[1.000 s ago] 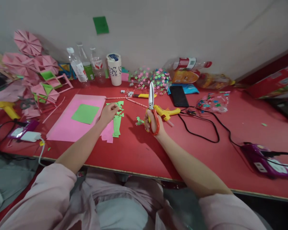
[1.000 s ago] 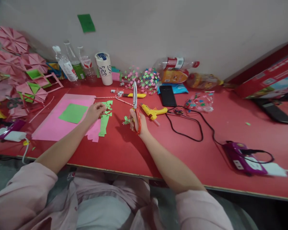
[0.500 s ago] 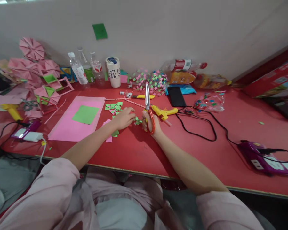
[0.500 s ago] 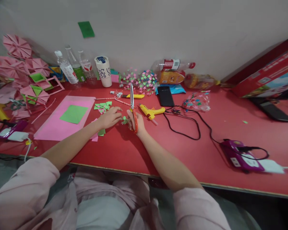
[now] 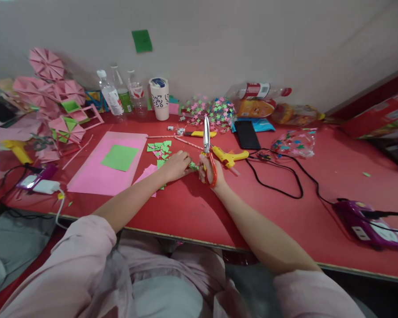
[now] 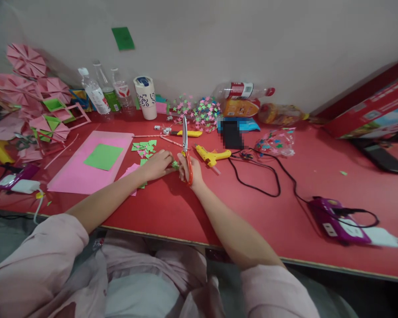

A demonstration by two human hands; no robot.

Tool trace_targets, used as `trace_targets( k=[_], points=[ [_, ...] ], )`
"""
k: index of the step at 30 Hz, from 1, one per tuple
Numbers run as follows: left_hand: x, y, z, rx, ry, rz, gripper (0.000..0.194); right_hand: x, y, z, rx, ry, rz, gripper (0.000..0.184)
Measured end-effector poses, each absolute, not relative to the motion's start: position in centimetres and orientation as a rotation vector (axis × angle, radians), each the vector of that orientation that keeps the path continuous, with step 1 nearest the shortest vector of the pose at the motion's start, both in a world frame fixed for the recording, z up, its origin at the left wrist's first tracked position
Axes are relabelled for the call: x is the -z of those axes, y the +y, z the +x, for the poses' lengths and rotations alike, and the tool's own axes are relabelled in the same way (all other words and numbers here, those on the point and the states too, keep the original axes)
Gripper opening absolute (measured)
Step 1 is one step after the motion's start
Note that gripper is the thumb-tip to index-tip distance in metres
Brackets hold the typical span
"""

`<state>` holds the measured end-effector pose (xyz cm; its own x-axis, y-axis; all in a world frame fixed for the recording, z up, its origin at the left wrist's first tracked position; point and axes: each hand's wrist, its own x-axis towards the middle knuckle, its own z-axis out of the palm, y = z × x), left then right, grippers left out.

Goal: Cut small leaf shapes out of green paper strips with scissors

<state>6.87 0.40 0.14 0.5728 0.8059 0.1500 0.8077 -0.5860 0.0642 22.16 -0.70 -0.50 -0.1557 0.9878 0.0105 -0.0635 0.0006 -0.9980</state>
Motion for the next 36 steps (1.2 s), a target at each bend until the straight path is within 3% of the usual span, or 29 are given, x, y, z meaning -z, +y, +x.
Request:
trace_targets(
  k=[10,15,17,24,27,36],
  points=[
    [-1.1,2.8,-1.0,0.675,-1.946,-2.68,0.015,0.2,-0.9,22.3,-1.352,-1.294,-1.115,0.041],
    [0.1,2.7,-1.0,0.58,-2.074,-2.593,0.041,0.2,-0.8,22.3,-1.356,-1.288,-1.122,0.04],
    [0.4,2.9,-0.5,0.524,-2.063,-2.614,0.042,0.3,-0.8,22.3,-1.361,-1.269,-1.127,0.04],
    [0.2,4.9,-0.8,0.721,-2.129,-2.627,0.009,0.3,-0.7,22.4,-1.385,-1.266,-1.134,0.04],
    [-0.4,4.3,-1.3,0.832,-2.072,-2.636,0.006,0.3,-0.7,22.5,-1.395,-1.278,-1.111,0.038],
    [-1.9,0.2,-3.1,0.251,-2.001,-2.928,0.038,0.2,-0.8,22.3,-1.339,-1.312,-1.133,0.038]
  ],
)
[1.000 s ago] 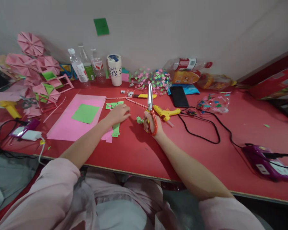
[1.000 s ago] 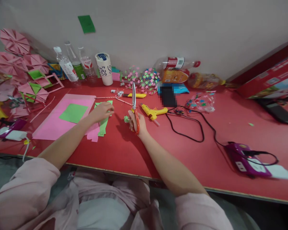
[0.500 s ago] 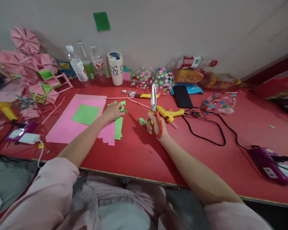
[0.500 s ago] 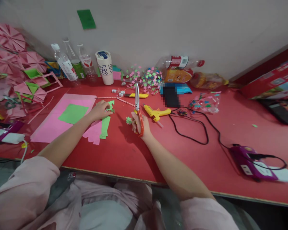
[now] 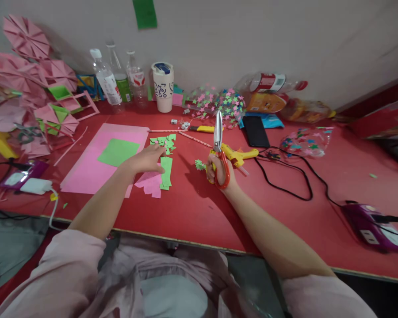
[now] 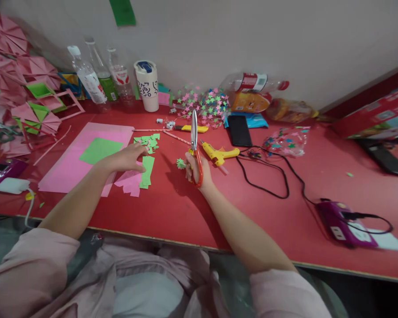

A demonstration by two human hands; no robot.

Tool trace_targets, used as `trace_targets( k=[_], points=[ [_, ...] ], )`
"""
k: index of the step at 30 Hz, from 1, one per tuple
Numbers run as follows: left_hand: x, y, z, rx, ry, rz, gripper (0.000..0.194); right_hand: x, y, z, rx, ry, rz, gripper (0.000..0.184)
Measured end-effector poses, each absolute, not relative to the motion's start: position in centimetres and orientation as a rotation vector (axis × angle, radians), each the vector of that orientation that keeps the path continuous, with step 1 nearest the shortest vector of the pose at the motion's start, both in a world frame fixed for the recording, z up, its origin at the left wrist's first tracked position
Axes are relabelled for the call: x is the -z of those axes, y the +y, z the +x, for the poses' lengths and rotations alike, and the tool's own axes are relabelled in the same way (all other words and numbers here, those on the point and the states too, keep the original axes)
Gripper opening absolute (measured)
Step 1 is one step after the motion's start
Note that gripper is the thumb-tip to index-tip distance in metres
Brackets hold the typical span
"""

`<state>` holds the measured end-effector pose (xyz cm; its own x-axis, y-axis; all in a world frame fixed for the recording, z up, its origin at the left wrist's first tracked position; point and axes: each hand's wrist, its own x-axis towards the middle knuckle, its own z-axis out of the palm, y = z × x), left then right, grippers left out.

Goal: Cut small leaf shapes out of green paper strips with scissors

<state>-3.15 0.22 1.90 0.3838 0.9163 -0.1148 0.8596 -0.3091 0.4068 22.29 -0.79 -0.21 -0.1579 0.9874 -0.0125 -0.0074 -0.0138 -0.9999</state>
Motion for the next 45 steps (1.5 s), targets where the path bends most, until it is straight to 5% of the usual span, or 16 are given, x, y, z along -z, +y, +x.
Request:
trace_targets(
  k=[5,12,25,31,39,45],
  points=[
    [-0.7,0.9,-3.8,-0.272,1.527,2.191,0.04,0.2,-0.8,21.9,-1.234,-1.346,-1.225,0.042],
    [-0.7,1.5,-3.2,-0.778,1.305,1.727,0.016,-1.6,-0.5,21.0,-1.151,-1.462,-1.214,0.04],
    [-4.5,0.6,0.0,-1.215,1.049,1.153,0.017,-2.0,0.4,19.3,-1.231,-1.533,-1.21,0.033],
    [-3.9,0.1,1.7,-1.248,0.932,1.021,0.016,-1.7,-0.1,19.8,-1.315,-1.396,-1.052,0.031],
    [-0.8,-2.4,3.7,-0.874,1.04,1.26,0.027,-1.4,-1.0,19.3,-1.342,-1.488,-1.075,0.032],
    [-0.3,-2.6,3.8,-0.891,1.115,1.255,0.014,-1.4,-1.4,19.4,-1.207,-1.725,-1.143,0.036]
  ],
)
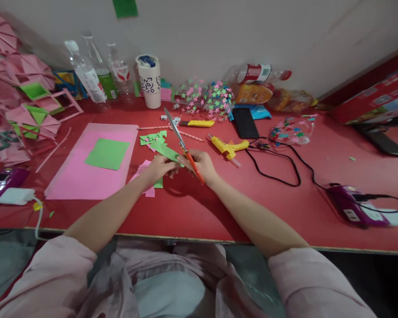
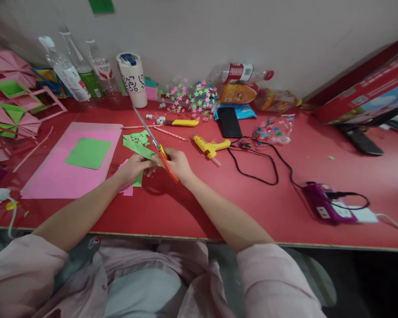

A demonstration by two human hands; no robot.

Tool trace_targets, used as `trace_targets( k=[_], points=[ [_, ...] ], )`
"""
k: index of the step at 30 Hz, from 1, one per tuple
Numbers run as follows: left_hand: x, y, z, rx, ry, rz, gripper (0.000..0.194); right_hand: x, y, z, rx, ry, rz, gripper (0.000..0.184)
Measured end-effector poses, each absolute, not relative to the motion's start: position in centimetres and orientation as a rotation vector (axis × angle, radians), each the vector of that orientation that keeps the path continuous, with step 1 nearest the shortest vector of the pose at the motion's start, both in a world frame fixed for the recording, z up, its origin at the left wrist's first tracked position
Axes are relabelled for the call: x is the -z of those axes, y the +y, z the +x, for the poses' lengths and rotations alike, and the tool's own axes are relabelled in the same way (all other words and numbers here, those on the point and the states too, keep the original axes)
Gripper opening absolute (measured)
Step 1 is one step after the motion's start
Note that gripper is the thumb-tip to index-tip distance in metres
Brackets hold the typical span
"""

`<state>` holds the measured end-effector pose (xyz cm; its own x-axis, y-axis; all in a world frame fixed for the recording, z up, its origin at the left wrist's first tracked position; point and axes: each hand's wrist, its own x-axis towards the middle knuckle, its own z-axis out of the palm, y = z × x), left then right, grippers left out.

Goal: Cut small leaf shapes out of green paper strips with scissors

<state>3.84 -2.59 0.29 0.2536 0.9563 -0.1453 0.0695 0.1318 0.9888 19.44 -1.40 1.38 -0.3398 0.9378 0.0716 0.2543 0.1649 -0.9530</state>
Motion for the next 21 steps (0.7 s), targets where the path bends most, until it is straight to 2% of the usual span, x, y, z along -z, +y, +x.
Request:
trace_targets(
  k=[4,10,13,16,21],
  points=[
    [-0.1,-2.1,3.7,-1.022,1.098,1.217,0.014,-1.7,-1.5,19.2,-1.131,-1.795,-1.242,0.027],
    [-0.1,-1.8,3.5,-1.13,1.04,1.128,0.019,-3.4,-1.8,19.0,-1.397,-1.633,-1.207,0.012],
    [0.0,-1.8,3.6,-1.163,1.009,1.092,0.016,-3.5,-1.9,19.3,-1.448,-1.659,-1.219,0.018],
    [0.0,-2.0,3.8,-1.168,0.981,1.095,0.016,-3.0,-2.4,19.6,-1.355,-1.653,-1.246,0.029],
    [-1.0,-2.7,4.0,-1.053,1.042,1.148,0.022,-2.1,-2.9,19.7,-1.296,-1.542,-1.211,0.028]
  ],
)
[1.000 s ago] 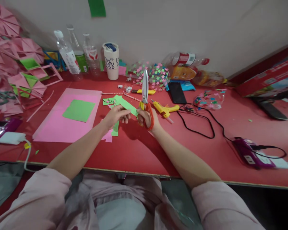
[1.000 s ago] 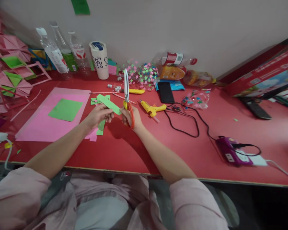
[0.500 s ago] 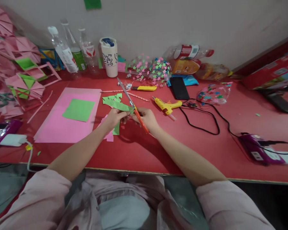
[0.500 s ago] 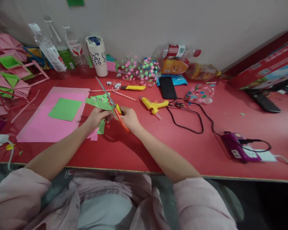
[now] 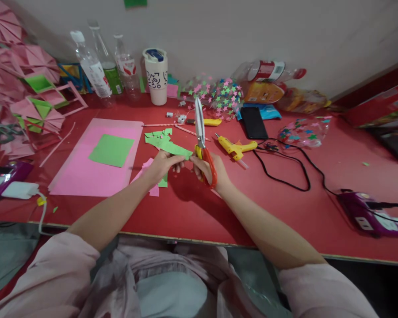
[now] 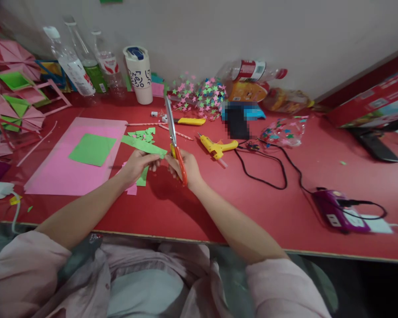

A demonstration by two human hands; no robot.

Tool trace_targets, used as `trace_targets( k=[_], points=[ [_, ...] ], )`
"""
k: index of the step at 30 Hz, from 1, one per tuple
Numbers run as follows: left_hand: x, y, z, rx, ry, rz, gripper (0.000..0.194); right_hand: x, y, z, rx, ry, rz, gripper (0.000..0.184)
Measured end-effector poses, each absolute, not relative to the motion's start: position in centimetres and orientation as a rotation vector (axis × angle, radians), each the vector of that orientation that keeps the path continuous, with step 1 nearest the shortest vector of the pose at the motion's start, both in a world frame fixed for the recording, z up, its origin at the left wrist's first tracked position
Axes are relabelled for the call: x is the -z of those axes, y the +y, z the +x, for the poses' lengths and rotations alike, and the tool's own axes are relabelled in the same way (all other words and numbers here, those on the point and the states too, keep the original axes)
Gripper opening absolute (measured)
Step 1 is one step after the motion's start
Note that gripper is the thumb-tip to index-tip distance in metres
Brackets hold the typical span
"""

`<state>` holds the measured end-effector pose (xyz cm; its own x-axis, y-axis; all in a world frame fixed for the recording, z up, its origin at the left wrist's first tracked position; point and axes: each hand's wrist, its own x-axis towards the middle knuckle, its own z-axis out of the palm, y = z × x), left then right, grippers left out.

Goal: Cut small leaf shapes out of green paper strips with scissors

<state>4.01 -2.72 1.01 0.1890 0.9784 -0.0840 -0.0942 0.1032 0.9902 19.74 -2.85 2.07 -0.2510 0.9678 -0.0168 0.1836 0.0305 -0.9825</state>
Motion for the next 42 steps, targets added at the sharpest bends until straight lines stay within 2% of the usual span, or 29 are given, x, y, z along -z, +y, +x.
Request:
trace_targets(
  k=[7,16,24,32,42],
  points=[
    [-1.0,-3.0,4.3,-0.944,1.041,1.196,0.013,-1.7,-2.8,19.9,-1.3,-1.449,-1.173,0.021],
    [-1.0,-3.0,4.6,-0.921,1.002,1.199,0.019,-1.6,-3.0,19.6,-1.206,-1.426,-1.181,0.023],
    [-0.9,-1.5,3.0,-1.255,1.011,1.056,0.017,-2.4,-2.9,20.6,-1.086,-1.691,-1.347,0.044],
    [-1.7,-1.2,2.0,-1.47,1.038,1.009,0.021,-2.8,-3.0,21.0,-1.144,-1.914,-1.474,0.044],
    [-2.0,-1.5,2.1,-1.57,1.027,1.008,0.026,-2.4,-3.8,20.7,-1.206,-1.979,-1.395,0.045]
  ],
)
